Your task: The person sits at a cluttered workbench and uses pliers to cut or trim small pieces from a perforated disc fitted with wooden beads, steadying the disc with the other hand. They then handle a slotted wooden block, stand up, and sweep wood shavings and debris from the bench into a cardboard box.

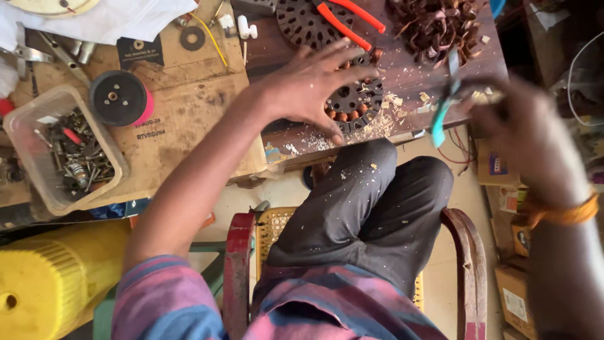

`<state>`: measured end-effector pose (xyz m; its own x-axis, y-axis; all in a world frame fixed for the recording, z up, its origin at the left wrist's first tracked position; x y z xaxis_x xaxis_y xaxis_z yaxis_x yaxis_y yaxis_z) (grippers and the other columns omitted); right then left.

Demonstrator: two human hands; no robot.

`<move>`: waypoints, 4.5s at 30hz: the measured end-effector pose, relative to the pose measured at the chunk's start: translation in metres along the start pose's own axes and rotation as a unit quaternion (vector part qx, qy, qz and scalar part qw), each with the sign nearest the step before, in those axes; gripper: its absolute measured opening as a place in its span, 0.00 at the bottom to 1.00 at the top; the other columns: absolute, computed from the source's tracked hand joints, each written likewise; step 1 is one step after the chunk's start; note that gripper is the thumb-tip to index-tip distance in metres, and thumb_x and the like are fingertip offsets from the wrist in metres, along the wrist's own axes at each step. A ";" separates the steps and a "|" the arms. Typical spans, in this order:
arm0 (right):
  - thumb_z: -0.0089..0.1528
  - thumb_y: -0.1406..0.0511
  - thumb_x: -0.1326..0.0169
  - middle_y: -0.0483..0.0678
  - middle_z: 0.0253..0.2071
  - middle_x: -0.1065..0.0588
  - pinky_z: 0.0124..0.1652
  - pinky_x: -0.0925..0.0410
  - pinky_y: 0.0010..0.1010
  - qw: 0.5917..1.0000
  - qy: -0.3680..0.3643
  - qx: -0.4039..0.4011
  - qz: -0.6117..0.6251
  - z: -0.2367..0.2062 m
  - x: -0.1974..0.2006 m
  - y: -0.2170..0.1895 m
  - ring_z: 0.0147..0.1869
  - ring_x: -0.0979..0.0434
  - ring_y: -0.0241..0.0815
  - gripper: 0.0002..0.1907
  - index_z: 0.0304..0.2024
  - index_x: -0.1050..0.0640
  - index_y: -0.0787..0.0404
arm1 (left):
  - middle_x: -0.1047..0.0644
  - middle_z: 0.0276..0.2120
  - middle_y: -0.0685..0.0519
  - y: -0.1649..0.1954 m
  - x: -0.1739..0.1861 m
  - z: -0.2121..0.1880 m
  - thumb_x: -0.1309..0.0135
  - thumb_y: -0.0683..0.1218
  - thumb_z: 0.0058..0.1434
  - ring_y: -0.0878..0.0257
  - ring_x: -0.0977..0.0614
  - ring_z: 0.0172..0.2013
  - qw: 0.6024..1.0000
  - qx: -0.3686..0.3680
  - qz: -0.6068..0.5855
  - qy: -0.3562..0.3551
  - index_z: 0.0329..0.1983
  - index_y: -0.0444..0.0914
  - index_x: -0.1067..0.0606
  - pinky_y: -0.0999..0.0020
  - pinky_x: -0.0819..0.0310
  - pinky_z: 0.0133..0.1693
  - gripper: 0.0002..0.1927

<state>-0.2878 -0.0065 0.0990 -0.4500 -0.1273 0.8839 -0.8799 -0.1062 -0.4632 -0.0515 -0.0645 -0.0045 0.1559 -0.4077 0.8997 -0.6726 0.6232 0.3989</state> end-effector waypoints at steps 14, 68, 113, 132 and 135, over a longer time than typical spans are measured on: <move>0.65 0.63 0.42 0.63 0.34 0.21 0.37 0.30 0.44 0.997 -0.059 0.043 0.002 -0.018 -0.026 -0.046 0.38 0.19 0.61 0.15 0.54 0.18 0.58 | 0.50 0.76 0.46 -0.007 0.013 0.005 0.26 0.80 0.24 0.44 0.44 0.73 0.983 -0.094 -0.005 0.156 0.80 0.54 0.62 0.33 0.45 0.62 0.85; 0.64 0.68 0.40 0.62 0.36 0.24 0.36 0.31 0.48 0.983 -0.010 0.027 0.179 -0.016 -0.198 0.064 0.42 0.22 0.68 0.24 0.58 0.35 0.64 | 0.47 0.73 0.43 -0.016 -0.014 0.008 0.24 0.71 0.29 0.44 0.46 0.71 0.992 -0.052 -0.019 0.109 0.78 0.53 0.55 0.33 0.45 0.61 0.76; 0.65 0.67 0.45 0.64 0.37 0.21 0.39 0.28 0.46 0.992 -0.053 0.104 0.046 -0.027 -0.062 -0.039 0.41 0.19 0.61 0.19 0.59 0.21 0.59 | 0.61 0.77 0.46 -0.005 -0.008 -0.016 0.21 0.65 0.32 0.44 0.57 0.75 0.996 0.081 -0.002 -0.030 0.76 0.60 0.69 0.32 0.62 0.68 0.81; 0.65 0.66 0.39 0.60 0.42 0.20 0.41 0.29 0.37 0.989 0.074 0.074 0.104 -0.044 -0.109 -0.007 0.38 0.20 0.48 0.16 0.55 0.20 0.63 | 0.64 0.78 0.48 -0.012 -0.011 -0.020 0.21 0.62 0.35 0.43 0.61 0.76 0.998 0.028 -0.029 -0.040 0.77 0.62 0.67 0.24 0.63 0.66 0.78; 0.69 0.61 0.41 0.56 0.45 0.21 0.51 0.29 0.34 0.980 0.064 0.086 0.168 -0.032 -0.118 0.000 0.49 0.20 0.42 0.17 0.53 0.24 0.68 | 0.61 0.78 0.50 -0.013 -0.012 -0.017 0.21 0.62 0.36 0.44 0.60 0.76 0.999 0.021 -0.021 -0.038 0.77 0.64 0.65 0.23 0.61 0.66 0.76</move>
<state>-0.2397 0.0405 -0.0027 -0.7349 -0.0603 0.6755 -0.6449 -0.2462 -0.7235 -0.0324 -0.0564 -0.0175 0.1311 -0.4833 0.8656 -0.6959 0.5771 0.4275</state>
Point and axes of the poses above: each hand's wrist, its own z-axis towards the middle knuckle, its own x-axis out of the back of the hand, y = z × x, the point moved 8 cm from there along z, towards the middle knuckle
